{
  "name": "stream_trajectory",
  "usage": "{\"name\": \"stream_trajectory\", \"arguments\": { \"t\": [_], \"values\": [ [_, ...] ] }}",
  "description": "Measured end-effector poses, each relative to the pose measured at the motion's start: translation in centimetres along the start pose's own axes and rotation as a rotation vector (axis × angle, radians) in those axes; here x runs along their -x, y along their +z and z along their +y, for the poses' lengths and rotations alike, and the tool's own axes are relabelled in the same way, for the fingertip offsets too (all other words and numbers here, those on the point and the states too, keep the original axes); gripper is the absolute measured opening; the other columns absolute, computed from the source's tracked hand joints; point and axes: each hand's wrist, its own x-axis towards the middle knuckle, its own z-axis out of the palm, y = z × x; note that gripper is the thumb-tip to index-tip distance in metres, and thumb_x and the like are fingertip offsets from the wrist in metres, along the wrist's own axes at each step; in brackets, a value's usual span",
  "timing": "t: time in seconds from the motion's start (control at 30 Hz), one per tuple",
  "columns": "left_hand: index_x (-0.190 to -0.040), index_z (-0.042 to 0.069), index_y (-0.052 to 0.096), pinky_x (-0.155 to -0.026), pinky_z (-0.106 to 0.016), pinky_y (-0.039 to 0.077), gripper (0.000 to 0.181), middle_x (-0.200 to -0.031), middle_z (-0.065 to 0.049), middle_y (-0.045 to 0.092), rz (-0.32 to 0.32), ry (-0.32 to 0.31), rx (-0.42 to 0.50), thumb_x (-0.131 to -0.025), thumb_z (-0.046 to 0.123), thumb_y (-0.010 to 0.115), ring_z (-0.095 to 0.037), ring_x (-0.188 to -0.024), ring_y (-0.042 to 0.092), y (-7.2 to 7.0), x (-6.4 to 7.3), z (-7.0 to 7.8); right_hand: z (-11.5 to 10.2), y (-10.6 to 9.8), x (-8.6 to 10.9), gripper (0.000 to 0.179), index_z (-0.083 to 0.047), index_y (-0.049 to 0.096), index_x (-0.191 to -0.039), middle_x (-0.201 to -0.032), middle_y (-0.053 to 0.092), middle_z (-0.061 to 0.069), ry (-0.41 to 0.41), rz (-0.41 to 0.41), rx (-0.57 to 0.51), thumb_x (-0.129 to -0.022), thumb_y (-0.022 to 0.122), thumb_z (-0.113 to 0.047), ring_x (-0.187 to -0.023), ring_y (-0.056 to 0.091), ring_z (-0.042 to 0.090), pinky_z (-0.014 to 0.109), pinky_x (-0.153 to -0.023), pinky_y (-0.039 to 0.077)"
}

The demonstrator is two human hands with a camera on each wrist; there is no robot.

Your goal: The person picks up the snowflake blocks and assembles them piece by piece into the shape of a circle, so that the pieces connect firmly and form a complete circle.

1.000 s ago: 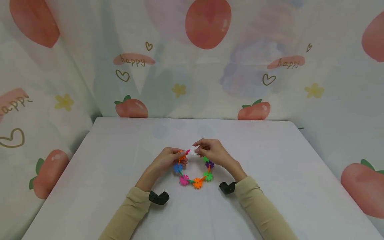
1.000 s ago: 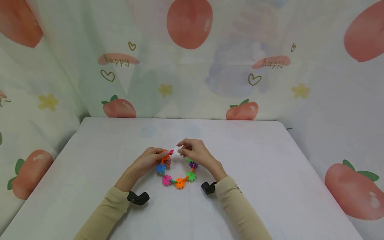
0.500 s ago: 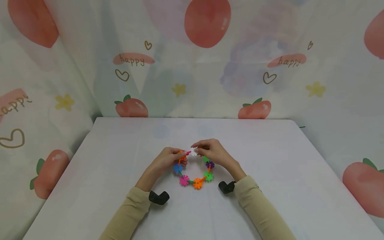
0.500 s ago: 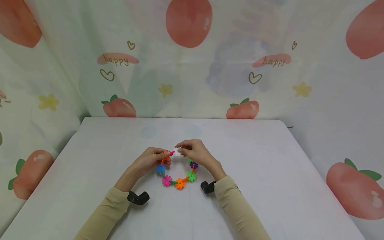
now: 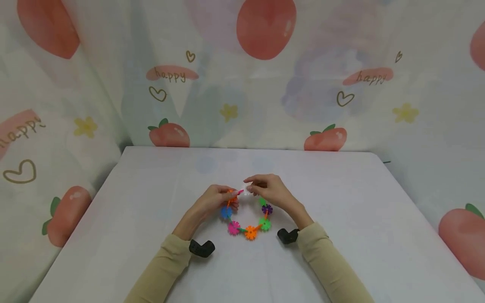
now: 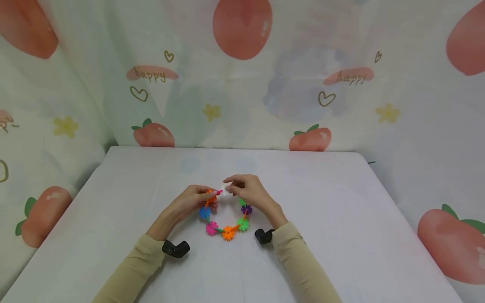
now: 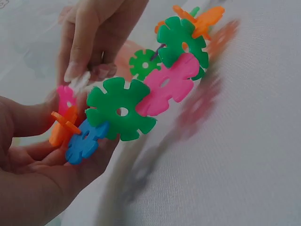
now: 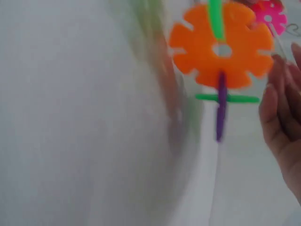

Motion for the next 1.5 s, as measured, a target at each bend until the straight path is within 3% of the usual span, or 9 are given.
{"name": "stream_trajectory", "arguments": {
  "t": [0.13, 0.3, 0.4, 0.63, 0.73, 0.87, 1.07, 1.23, 1.5],
  "values": [
    [-0.125, -0.004, 0.066, -0.105, -0.041, 0.054, 0.036, -0.094, -0.012, 0.075, 0.0, -0.002, -0.015, -0.106, 0.024, 0.059, -0.019, -0.085, 0.073, -0.1, 0.1, -0.2, 0.3, -1.7, 0.8, 0.024, -0.01, 0.077, -0.112, -0.102, 0.076, 0.004, 0.056, -0.023, 0.16, -0.097, 0.072, -0.028, -0.088, 0.067, 0.019, 0.033, -0.079, 0.057],
    [-0.138, 0.002, 0.061, -0.106, -0.041, 0.053, 0.04, -0.098, -0.013, 0.075, 0.015, -0.014, -0.01, -0.105, 0.025, 0.06, -0.018, -0.086, 0.072, -0.3, 0.2, -0.5, 0.5, -3.3, 1.7, 0.022, -0.011, 0.081, -0.097, -0.094, 0.076, -0.002, 0.184, -0.247, 0.293, -0.09, 0.08, -0.032, -0.082, 0.062, 0.014, 0.031, -0.072, 0.053],
    [-0.139, 0.002, 0.062, -0.104, -0.04, 0.054, 0.04, -0.098, -0.014, 0.075, 0.023, -0.013, -0.005, -0.105, 0.023, 0.06, -0.018, -0.085, 0.072, -0.4, 0.2, -0.6, 0.7, -3.1, 1.5, 0.02, -0.011, 0.082, -0.098, -0.095, 0.078, -0.002, 0.155, -0.32, 0.307, -0.09, 0.08, -0.029, -0.084, 0.063, 0.012, 0.03, -0.075, 0.054],
    [-0.136, 0.0, 0.063, -0.101, -0.037, 0.055, 0.039, -0.095, -0.013, 0.075, 0.027, -0.001, 0.021, -0.104, 0.022, 0.062, -0.015, -0.081, 0.071, -0.2, 0.2, -0.8, 1.3, -1.7, 1.0, 0.013, -0.009, 0.083, -0.102, -0.1, 0.079, 0.003, 0.031, -0.189, 0.284, -0.093, 0.076, -0.016, -0.077, 0.058, 0.009, 0.024, -0.069, 0.048],
    [-0.136, -0.002, 0.063, -0.1, -0.036, 0.056, 0.04, -0.098, -0.015, 0.076, 0.028, 0.001, 0.021, -0.104, 0.021, 0.062, -0.014, -0.08, 0.072, -0.1, 0.3, -0.8, 1.3, -1.3, 0.9, 0.016, -0.006, 0.082, -0.106, -0.101, 0.079, 0.006, -0.02, -0.142, 0.244, -0.093, 0.077, -0.014, -0.075, 0.062, 0.009, 0.023, -0.067, 0.051],
    [-0.136, -0.004, 0.062, -0.098, -0.035, 0.057, 0.039, -0.11, -0.02, 0.076, 0.027, 0.017, 0.022, -0.104, 0.018, 0.061, -0.015, -0.081, 0.073, -0.2, 0.4, -0.6, 1.3, -0.9, 0.8, 0.016, -0.004, 0.081, -0.107, -0.104, 0.079, 0.008, -0.073, -0.105, 0.215, -0.093, 0.076, -0.011, -0.083, 0.069, 0.012, 0.025, -0.075, 0.057],
    [-0.133, -0.006, 0.064, -0.096, -0.034, 0.058, 0.036, -0.114, -0.021, 0.075, 0.032, 0.014, 0.001, -0.104, 0.014, 0.06, -0.014, -0.083, 0.074, -0.1, 0.3, -0.5, 1.4, -0.8, 0.6, 0.016, -0.004, 0.08, -0.108, -0.106, 0.079, 0.009, -0.109, -0.092, 0.235, -0.094, 0.074, -0.009, -0.091, 0.072, 0.018, 0.032, -0.082, 0.06],
    [-0.132, -0.007, 0.064, -0.095, -0.033, 0.059, 0.035, -0.11, -0.019, 0.076, 0.043, -0.005, -0.002, -0.104, 0.013, 0.06, -0.014, -0.082, 0.073, -0.1, 0.3, -0.6, 1.4, -0.8, 0.7, 0.015, -0.004, 0.081, -0.106, -0.104, 0.079, 0.008, -0.144, -0.092, 0.241, -0.094, 0.074, -0.008, -0.09, 0.073, 0.018, 0.031, -0.081, 0.06],
    [-0.132, -0.009, 0.063, -0.093, -0.032, 0.059, 0.035, -0.109, -0.02, 0.076, 0.022, 0.02, -0.004, -0.104, 0.011, 0.058, -0.014, -0.082, 0.073, -0.1, 0.3, -0.5, 1.4, -0.8, 0.7, 0.015, -0.005, 0.081, -0.106, -0.103, 0.079, 0.007, -0.156, -0.074, 0.242, -0.093, 0.075, -0.009, -0.089, 0.071, 0.017, 0.028, -0.079, 0.059]
  ]
}}
